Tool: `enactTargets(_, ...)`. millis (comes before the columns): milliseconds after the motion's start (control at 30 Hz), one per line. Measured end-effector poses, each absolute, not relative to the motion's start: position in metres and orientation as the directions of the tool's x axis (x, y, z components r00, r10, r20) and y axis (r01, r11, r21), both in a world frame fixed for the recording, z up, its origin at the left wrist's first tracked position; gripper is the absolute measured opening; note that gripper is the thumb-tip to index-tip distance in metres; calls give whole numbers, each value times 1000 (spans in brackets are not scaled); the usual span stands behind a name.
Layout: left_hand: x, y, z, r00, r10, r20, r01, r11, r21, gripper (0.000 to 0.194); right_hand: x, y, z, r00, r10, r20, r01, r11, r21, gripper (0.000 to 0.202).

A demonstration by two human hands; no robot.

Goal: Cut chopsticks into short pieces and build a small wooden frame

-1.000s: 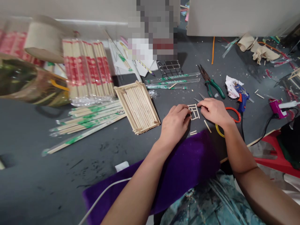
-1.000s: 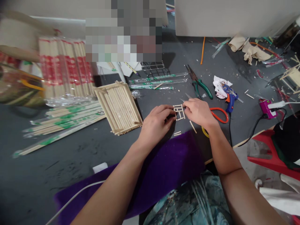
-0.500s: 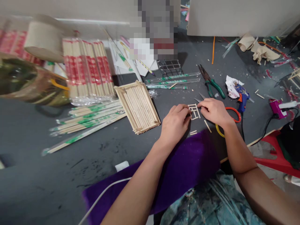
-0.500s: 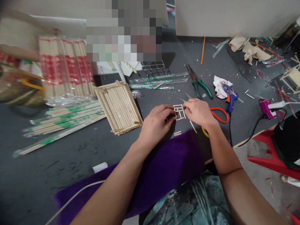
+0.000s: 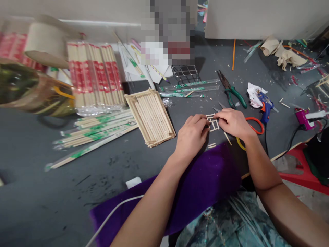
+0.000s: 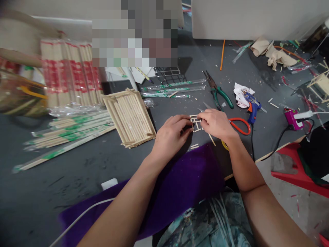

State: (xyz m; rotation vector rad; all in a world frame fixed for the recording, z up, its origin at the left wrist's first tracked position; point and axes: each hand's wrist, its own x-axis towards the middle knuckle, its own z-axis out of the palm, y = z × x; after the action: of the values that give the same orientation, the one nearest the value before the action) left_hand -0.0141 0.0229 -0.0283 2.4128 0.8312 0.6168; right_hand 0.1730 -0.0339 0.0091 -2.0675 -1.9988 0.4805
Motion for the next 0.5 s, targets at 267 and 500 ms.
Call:
enactTargets(267,-14,23,-29,714,657,243,426,-682,594,10,173,-34,11,43,996,-75,930,-68,-360,32)
enactTargets(500,-14,23,-28,719,653,236,428,-684,591,11,174,-33,10,69,993,-99,939,-98,-330,30)
